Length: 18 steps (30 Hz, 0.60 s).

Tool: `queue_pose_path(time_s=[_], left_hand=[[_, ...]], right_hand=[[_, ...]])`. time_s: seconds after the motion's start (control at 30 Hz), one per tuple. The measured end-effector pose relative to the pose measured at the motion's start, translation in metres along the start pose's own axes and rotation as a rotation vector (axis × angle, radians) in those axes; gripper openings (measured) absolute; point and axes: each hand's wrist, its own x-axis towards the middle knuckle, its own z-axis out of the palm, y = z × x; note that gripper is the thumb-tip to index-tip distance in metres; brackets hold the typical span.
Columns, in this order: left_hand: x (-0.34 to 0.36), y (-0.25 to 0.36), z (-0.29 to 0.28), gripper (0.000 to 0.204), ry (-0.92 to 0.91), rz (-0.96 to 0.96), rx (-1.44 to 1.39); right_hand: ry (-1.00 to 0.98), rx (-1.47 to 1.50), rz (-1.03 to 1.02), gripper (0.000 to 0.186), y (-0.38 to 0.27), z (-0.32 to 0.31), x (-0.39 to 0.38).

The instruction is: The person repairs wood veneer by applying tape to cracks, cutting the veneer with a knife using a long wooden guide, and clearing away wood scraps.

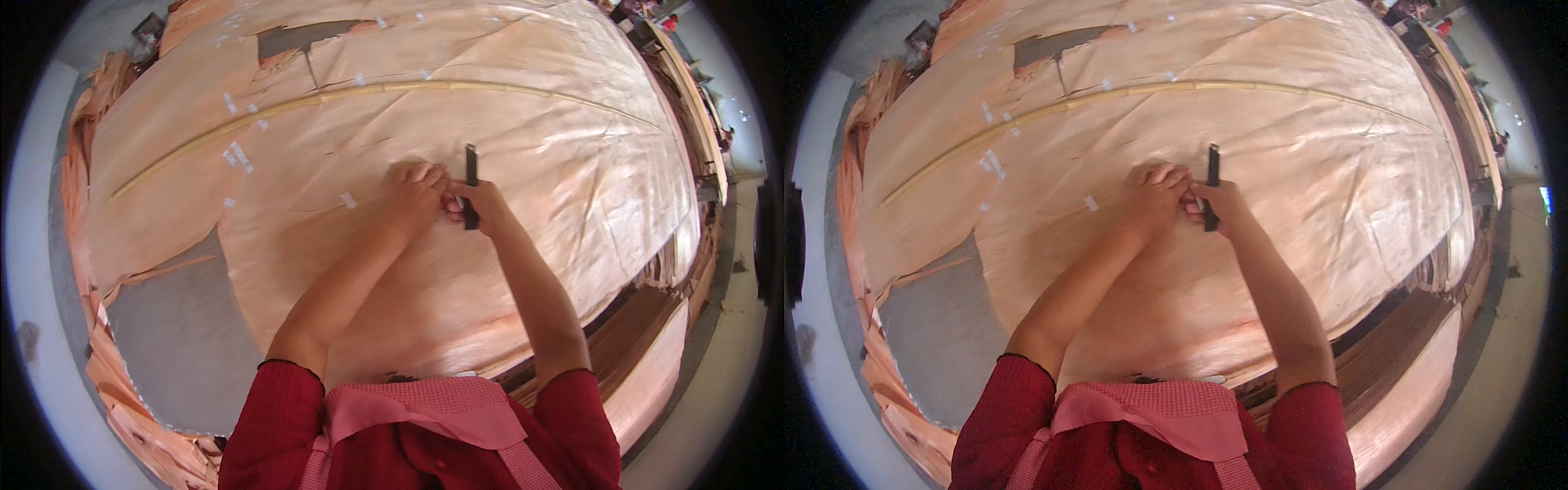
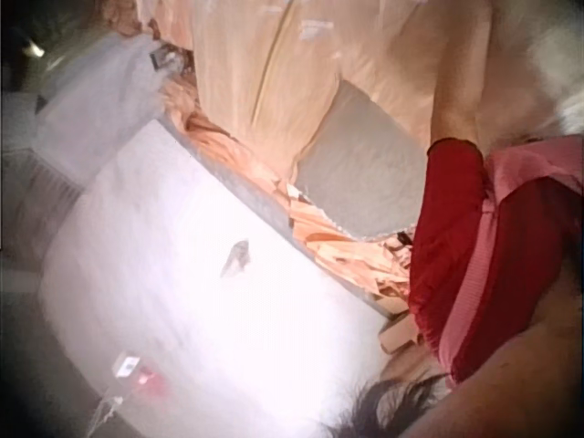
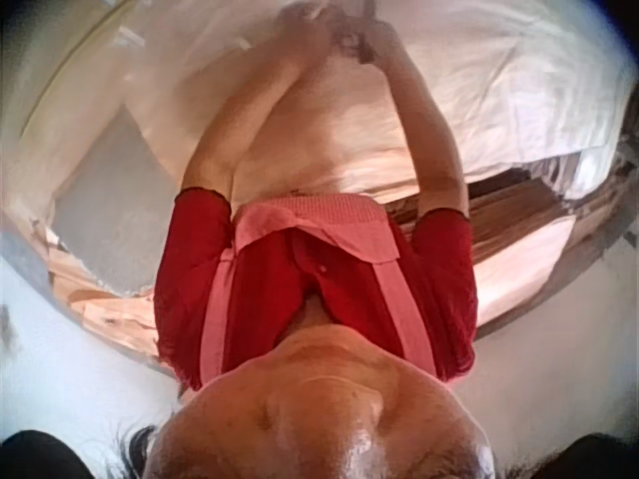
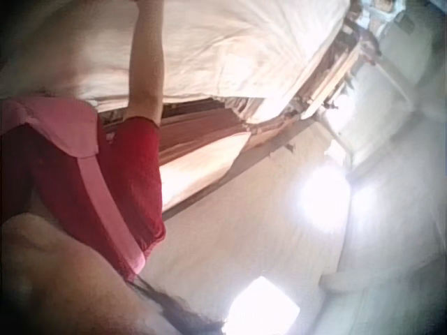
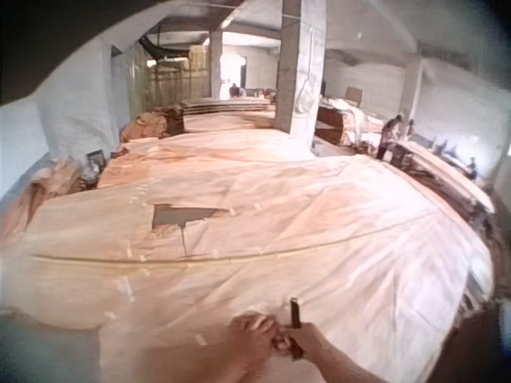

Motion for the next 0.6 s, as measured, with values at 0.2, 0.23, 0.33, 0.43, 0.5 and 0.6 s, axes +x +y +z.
queue_pose_path(time_s=[0.2,0.23,0.33,0.43,0.5,0.6], left_hand=[[0.003,-0.003,-0.032,0.035,-0.105,-0.045,-0.297],[0.005,-0.017,-0.04,0.037,-0.04,-0.098,-0.252],[-0.008,-0.08,-0.06,0.044,0.04,-0.251,-0.137],[-0.027,-0.107,-0.059,0.047,0.187,-0.385,-0.151],[-0.033,-0.117,-0.059,0.047,0.132,-0.34,-0.073],[-0.031,-0.115,-0.058,0.044,0.026,-0.177,0.115]], right_hand=[[0.546,-1.873,-0.521,0.018,-0.029,-0.027,-0.004],[0.424,-1.496,-0.506,0.019,-0.036,-0.018,-0.001],[0.127,-0.692,-0.257,0.018,-0.042,0.03,0.006],[-0.124,-0.395,-0.229,0.019,-0.023,0.102,0.043],[0.012,-0.276,-0.089,0.016,-0.015,0.135,0.068],[0.085,-0.348,-0.039,0.013,-0.011,0.137,0.083]])
